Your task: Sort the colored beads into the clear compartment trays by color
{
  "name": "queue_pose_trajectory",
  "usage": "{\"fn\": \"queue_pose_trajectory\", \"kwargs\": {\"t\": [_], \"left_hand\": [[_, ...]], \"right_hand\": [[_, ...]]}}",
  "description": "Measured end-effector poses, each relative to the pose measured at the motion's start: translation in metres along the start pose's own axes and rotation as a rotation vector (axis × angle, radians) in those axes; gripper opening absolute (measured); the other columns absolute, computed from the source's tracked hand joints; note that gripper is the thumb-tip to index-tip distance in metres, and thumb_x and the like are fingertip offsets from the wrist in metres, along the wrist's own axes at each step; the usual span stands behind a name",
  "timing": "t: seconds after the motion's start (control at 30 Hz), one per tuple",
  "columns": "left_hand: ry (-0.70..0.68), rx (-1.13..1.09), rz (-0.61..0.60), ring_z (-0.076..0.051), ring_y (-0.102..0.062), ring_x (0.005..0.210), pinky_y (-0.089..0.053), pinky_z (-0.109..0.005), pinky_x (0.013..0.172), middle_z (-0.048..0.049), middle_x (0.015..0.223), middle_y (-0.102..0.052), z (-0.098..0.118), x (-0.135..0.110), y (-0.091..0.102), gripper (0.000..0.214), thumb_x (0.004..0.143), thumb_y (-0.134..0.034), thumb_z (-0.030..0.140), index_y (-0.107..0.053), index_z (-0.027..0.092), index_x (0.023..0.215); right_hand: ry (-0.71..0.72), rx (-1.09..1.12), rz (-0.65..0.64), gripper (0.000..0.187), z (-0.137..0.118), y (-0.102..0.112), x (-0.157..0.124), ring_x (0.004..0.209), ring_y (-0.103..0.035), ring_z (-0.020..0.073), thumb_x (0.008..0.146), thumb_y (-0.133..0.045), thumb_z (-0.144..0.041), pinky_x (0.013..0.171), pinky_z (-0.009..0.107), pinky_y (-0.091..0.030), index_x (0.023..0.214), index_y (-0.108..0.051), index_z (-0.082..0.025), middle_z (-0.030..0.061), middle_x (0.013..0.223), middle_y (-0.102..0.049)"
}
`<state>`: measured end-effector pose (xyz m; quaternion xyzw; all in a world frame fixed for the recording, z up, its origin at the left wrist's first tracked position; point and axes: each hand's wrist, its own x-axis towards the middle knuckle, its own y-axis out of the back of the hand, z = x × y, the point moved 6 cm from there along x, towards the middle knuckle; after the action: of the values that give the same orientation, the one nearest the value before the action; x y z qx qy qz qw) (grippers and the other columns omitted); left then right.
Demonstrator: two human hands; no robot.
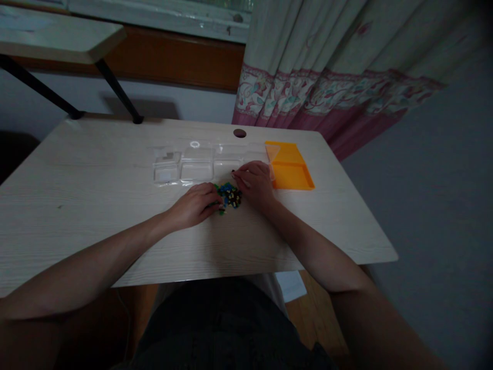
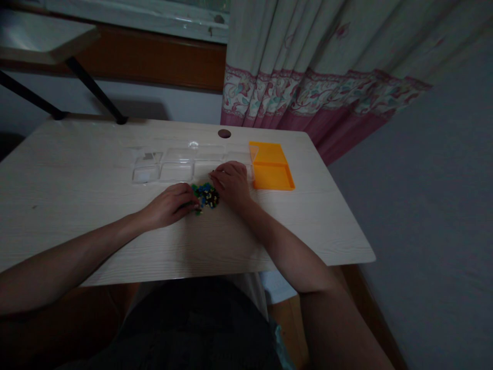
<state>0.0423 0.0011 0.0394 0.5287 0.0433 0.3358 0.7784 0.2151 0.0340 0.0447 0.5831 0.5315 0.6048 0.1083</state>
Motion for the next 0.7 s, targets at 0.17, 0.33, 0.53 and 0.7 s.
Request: {"fn": "queue_pose_trajectory", "kwargs": {"t": [0.17,0.33,0.53,0.7], "left_hand": [[-0.020,0.003,-0.022,-0.022,-0.055,0.094,-0.044,-0.035,0.083,-0.0086,0.097,-0.059,0.0028,-0.0010,0.0006,0.023,0.094,-0.052,0.035,-0.067,0.019,0.101],[-0.027,0.000,-0.010,-0.022,-0.056,0.095,-0.045,-0.035,0.085,-0.0089,0.099,-0.060,0.0030,-0.0025,0.0015,0.019,0.090,-0.055,0.028,-0.067,0.019,0.102],[-0.030,0.029,-0.020,-0.022,-0.056,0.094,-0.044,-0.035,0.083,-0.0085,0.098,-0.061,0.0040,-0.0024,0.0013,0.021,0.092,-0.055,0.034,-0.068,0.019,0.099],[-0.048,0.079,-0.036,-0.022,-0.055,0.092,-0.043,-0.035,0.081,-0.0083,0.096,-0.060,0.0046,-0.0018,-0.0020,0.023,0.095,-0.050,0.034,-0.066,0.018,0.098]], "right_hand": [[0.003,0.001,-0.002,0.018,-0.0008,0.0008,0.0002,0.103,-0.055,0.0212,0.093,-0.056,-0.034,0.097,0.040,-0.036,0.095,-0.073,-0.028,0.0029,0.097,-0.069],[-0.001,0.002,0.003,0.019,0.0009,0.0008,-0.0009,0.103,-0.055,0.0210,0.093,-0.056,-0.035,0.098,0.040,-0.035,0.096,-0.074,-0.027,0.0033,0.098,-0.069],[-0.009,-0.001,-0.007,0.020,0.0022,-0.0013,-0.0016,0.104,-0.054,0.0213,0.094,-0.055,-0.035,0.097,0.041,-0.035,0.096,-0.073,-0.028,0.0031,0.098,-0.068],[-0.011,-0.001,-0.019,0.020,0.0012,-0.0020,-0.0007,0.105,-0.054,0.0220,0.094,-0.055,-0.034,0.098,0.041,-0.035,0.096,-0.074,-0.029,0.0031,0.098,-0.069]]}}
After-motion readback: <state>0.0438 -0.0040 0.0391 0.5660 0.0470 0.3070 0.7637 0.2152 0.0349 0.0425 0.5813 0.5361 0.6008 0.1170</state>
